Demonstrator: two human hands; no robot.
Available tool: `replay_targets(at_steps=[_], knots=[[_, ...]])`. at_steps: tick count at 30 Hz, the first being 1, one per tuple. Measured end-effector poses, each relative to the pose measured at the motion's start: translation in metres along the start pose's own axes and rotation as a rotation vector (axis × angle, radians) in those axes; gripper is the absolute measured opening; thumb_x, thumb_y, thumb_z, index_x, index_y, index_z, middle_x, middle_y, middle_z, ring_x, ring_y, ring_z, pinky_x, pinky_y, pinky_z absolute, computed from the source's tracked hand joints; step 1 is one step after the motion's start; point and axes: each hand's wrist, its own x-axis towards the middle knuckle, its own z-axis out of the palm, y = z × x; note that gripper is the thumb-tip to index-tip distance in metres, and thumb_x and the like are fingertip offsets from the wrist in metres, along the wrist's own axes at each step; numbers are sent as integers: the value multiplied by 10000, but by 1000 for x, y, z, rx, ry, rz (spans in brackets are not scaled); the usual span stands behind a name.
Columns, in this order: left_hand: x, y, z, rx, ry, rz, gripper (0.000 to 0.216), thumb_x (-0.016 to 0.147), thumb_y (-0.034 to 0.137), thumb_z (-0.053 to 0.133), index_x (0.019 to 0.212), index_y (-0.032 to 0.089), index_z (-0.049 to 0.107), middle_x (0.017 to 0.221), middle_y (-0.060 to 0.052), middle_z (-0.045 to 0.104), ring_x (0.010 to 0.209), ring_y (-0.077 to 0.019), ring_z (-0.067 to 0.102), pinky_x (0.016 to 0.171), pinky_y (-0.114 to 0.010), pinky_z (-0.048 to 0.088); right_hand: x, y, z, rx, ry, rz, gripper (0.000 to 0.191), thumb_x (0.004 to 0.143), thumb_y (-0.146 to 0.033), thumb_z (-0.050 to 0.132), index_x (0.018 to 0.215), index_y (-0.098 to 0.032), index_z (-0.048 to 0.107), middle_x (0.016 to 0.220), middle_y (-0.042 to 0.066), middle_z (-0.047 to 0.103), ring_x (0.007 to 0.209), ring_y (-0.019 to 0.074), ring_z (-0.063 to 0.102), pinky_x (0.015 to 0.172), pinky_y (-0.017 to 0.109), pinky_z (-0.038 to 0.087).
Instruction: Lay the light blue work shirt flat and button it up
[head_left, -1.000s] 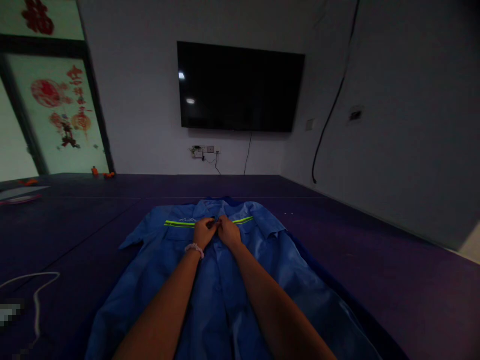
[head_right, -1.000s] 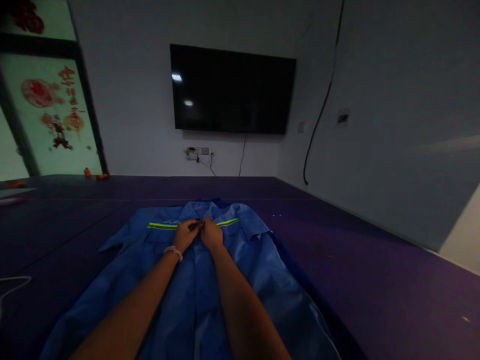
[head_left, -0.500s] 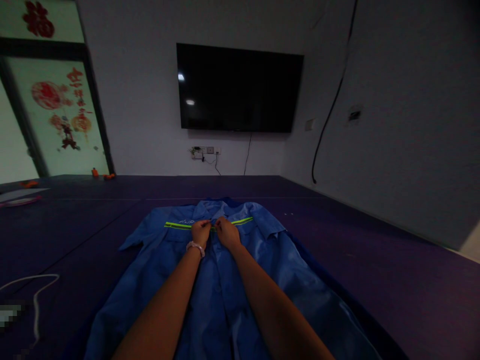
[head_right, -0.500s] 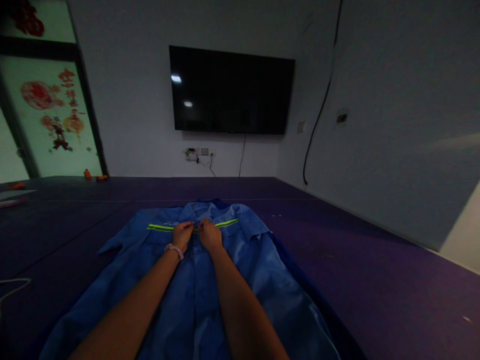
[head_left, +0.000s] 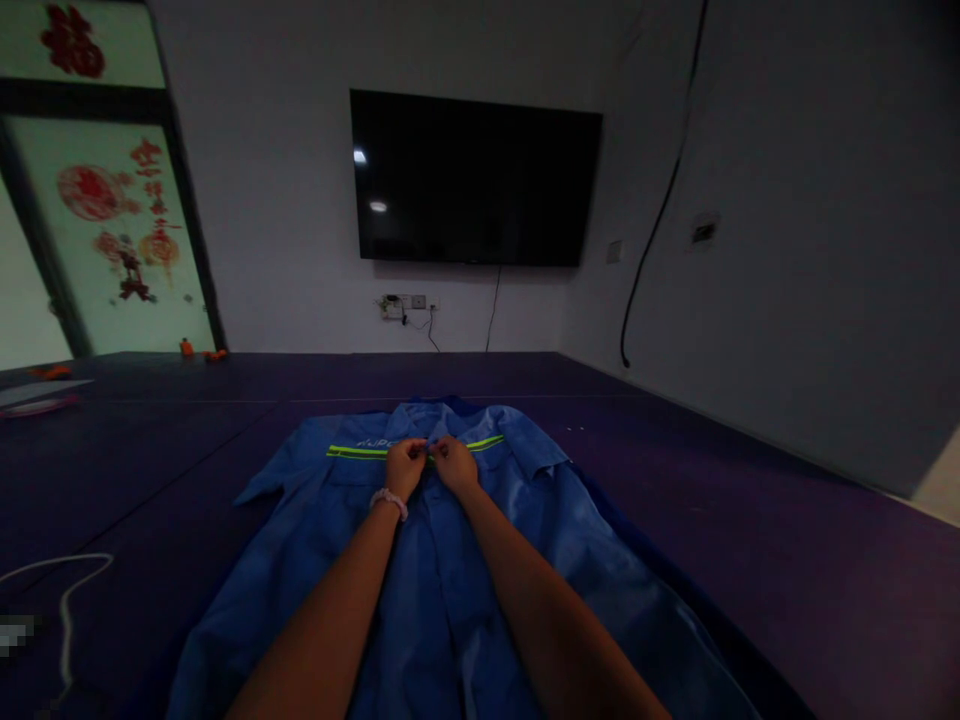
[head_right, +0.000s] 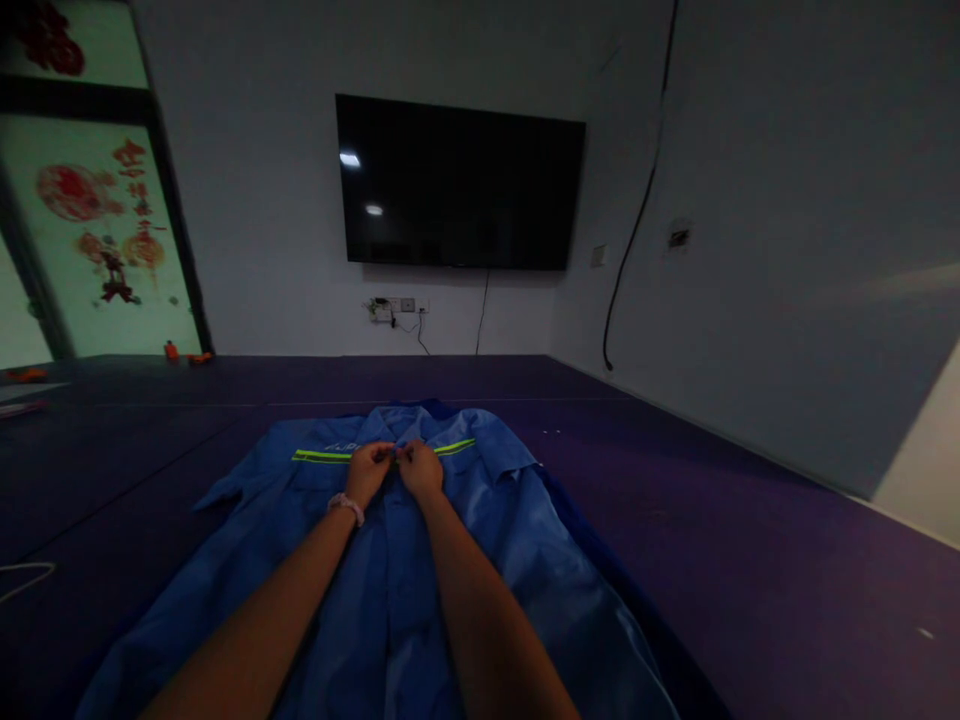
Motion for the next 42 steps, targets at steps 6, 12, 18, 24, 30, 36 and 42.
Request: replay_targets(at_steps=[6, 12, 18, 24, 30, 36, 42], knots=[[-2, 3, 0, 23, -11, 29, 216, 678, 36, 558, 838, 133, 666, 810, -55, 668, 779, -154, 621, 768, -279, 500, 15, 9, 8, 163, -49, 80, 286, 769, -312, 480, 555, -143, 567, 490, -8, 524, 468, 98, 475, 453, 189, 335], [-1, -1, 1, 24, 12, -21, 178, 686, 78, 586, 841, 129, 657, 817, -60, 663, 776, -163, 620, 759, -274, 488, 14, 11, 8, 244, -43, 137, 211, 743, -253, 478, 627, -128, 603, 476, -6, 526, 411, 99, 457, 431, 200, 364], [-3, -7, -6, -7, 9, -142, 169, 719, 149, 578, 871, 110, 642, 758, -61, 657, 708, -173, 620, 687, -275, 492, 2, 6, 4, 263, -105, 127, 211, 713, -101, 447, 844, -127, 610, 608, 9, 610, 512, 109, 555, 503, 204, 441], [-25, 5, -19, -44, -77, -248, 206, 674, 39, 510, 821, 109, 636, 712, -43, 657, 651, -155, 620, 611, -234, 487, -36, -13, -21, 142, -123, -5, 188, 612, -177, 662, 794, -142, 635, 767, 39, 652, 735, 155, 600, 678, 235, 447], [-60, 24, -29, -12, -141, -281, 190, 652, 49, 536, 791, 100, 657, 694, -54, 657, 646, -164, 615, 601, -235, 473, -82, -33, -41, -387, -166, -89, 302, 644, -451, 646, 658, -150, 638, 705, 59, 643, 698, 172, 596, 606, 227, 400], [-81, 38, -28, 5, -160, -207, 323, 651, -10, 512, 923, 108, 641, 807, -65, 661, 730, -142, 616, 701, -240, 474, -93, -28, -35, -460, -110, -157, 138, 666, -257, 598, 694, -133, 653, 732, 85, 647, 712, 179, 590, 583, 220, 359], [-85, 40, -25, 97, -187, -71, 400, 601, -53, 539, 958, 112, 614, 735, -37, 640, 684, -132, 598, 682, -242, 470, -80, -8, -37, -33, -68, -61, 242, 737, -229, 483, 522, -144, 557, 498, 6, 516, 510, 111, 473, 490, 204, 288]])
